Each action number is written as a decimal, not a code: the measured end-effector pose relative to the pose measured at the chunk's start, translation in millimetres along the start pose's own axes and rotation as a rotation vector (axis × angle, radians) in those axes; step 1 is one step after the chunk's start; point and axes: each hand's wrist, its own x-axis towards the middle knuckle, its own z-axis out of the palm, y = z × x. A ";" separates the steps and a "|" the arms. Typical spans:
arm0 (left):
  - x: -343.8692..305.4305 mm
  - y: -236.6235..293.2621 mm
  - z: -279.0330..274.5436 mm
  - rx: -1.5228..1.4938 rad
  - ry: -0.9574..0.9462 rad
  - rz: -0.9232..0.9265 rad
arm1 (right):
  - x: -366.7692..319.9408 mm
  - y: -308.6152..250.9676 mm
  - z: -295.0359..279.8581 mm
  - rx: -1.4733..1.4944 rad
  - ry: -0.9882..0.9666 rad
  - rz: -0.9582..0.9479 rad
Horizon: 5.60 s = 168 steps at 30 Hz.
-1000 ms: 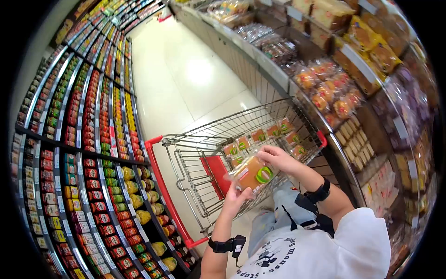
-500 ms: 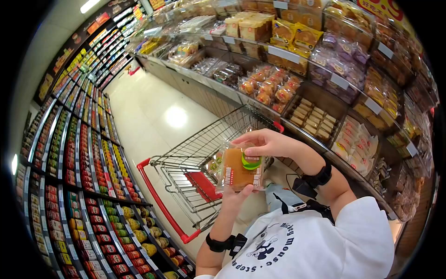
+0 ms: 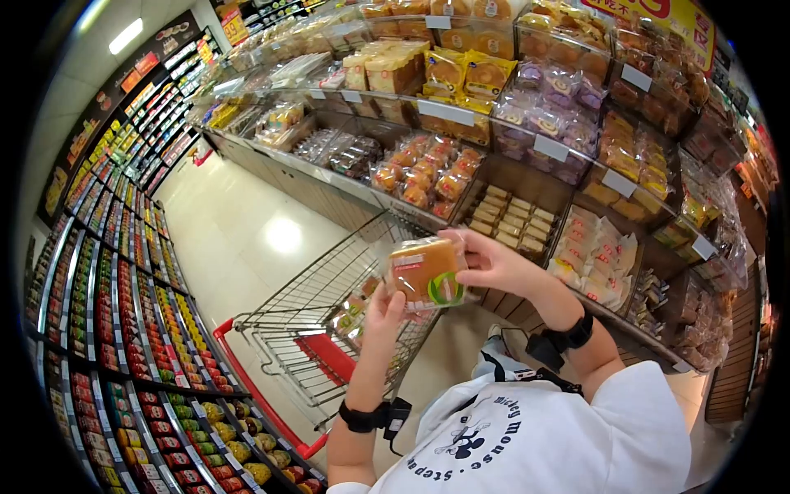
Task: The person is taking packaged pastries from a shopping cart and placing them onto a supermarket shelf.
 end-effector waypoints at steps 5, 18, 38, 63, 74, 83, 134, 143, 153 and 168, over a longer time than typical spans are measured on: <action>63.8 -15.8 31.4 0.197 -0.092 -0.052 | -32.4 29.2 -42.4 -0.030 0.157 0.140; 237.9 -203.1 144.8 0.267 -0.336 -0.357 | -75.5 104.4 -220.5 -0.556 0.771 0.269; 319.9 -345.5 149.4 0.446 -0.235 -1.107 | -49.2 202.2 -340.4 -0.862 0.335 0.689; 289.7 -384.3 155.1 0.528 -0.198 -0.714 | -52.2 295.5 -290.0 -1.327 -0.266 0.947; 274.2 -391.0 146.0 0.644 -0.177 -0.604 | -32.8 355.5 -248.1 -1.047 -0.618 1.169; 274.6 -386.2 142.5 1.313 -0.458 -0.107 | -33.5 354.2 -264.3 -0.922 -0.480 1.325; 1.2 -203.4 -162.0 0.200 0.554 -0.630 | -43.6 290.0 -247.9 -0.907 0.176 1.022; -46.9 -193.6 -252.5 0.141 0.864 -0.745 | 43.5 228.5 -80.6 -0.766 0.401 0.378; -27.4 -247.5 -314.7 0.151 0.907 -1.082 | 172.1 365.6 86.4 -0.383 -0.459 0.765; -41.4 -397.2 -352.9 -0.284 0.844 -1.314 | 165.5 629.0 133.8 -0.473 -0.720 1.531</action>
